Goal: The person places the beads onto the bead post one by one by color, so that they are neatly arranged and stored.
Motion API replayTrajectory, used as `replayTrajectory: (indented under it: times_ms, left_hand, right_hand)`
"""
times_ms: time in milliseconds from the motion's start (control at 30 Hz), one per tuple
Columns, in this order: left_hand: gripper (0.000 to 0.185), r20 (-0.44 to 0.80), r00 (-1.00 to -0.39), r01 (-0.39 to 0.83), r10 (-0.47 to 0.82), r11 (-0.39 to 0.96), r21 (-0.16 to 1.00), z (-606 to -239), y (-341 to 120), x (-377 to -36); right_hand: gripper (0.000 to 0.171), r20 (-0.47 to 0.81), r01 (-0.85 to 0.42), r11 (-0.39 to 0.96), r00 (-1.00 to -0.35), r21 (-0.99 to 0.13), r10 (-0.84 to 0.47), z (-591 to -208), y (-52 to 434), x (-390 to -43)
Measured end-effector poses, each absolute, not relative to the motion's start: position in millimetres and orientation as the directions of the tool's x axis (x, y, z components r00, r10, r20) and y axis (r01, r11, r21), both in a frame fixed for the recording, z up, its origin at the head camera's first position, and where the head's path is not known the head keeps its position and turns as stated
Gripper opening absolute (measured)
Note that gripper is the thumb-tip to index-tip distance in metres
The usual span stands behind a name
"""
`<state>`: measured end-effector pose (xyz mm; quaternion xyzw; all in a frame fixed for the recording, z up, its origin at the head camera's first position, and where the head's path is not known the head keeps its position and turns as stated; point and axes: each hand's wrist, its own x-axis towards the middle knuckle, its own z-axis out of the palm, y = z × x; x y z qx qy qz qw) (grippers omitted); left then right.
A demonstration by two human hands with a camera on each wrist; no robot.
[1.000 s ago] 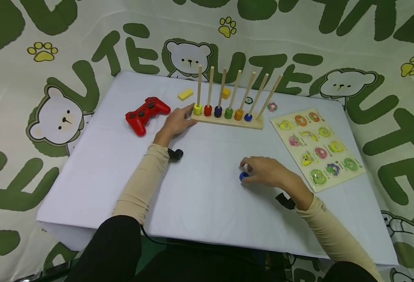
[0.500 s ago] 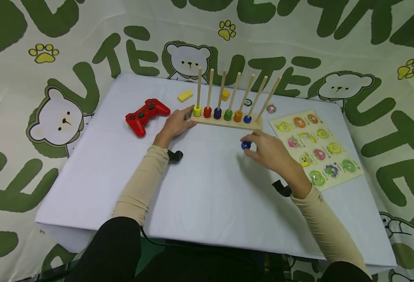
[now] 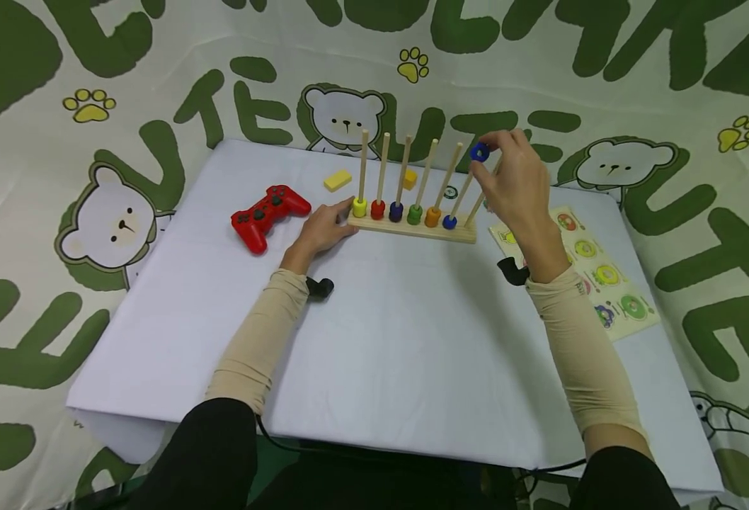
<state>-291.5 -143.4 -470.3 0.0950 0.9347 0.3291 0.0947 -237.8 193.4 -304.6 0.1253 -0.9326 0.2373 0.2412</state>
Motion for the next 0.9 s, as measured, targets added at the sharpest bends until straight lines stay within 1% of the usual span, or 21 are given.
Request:
replayTrajectory:
  times_ms: [200,333,533,767,900]
  left_hand:
    - [0.075,-0.102,-0.965,0.124,0.241,0.764,0.633,-469.8,-142.3,-291.1]
    - [0.075,-0.102,-0.963,0.131,0.249,0.766,0.629,-469.2,-138.5,-293.4]
    - [0.076,-0.110,-0.956,0.143,0.271,0.760,0.634,-469.1,-132.2,-296.3]
    - [0.076,-0.122,-0.954,0.141,0.273,0.770,0.622,-470.6,-129.5,-299.3]
    - [0.077,-0.114,-0.955,0.146,0.273,0.769,0.622,-471.3,-130.6,-301.3]
  right_hand:
    - [0.036,0.495,-0.314,0.859,-0.865,-0.404,-0.084,-305.0,201.1,-250.9]
    - [0.039,0.474,-0.302,0.853,-0.877,-0.426,-0.074,-306.2,206.0,-251.6]
    - [0.040,0.425,-0.251,0.865,-0.904,-0.434,-0.049,-309.0,210.9,-249.9]
    - [0.043,0.412,-0.230,0.881,-0.910,-0.413,-0.044,-312.1,214.1,-246.5]
    - [0.045,0.430,-0.237,0.878,-0.902,-0.415,-0.041,-310.5,214.5,-244.5]
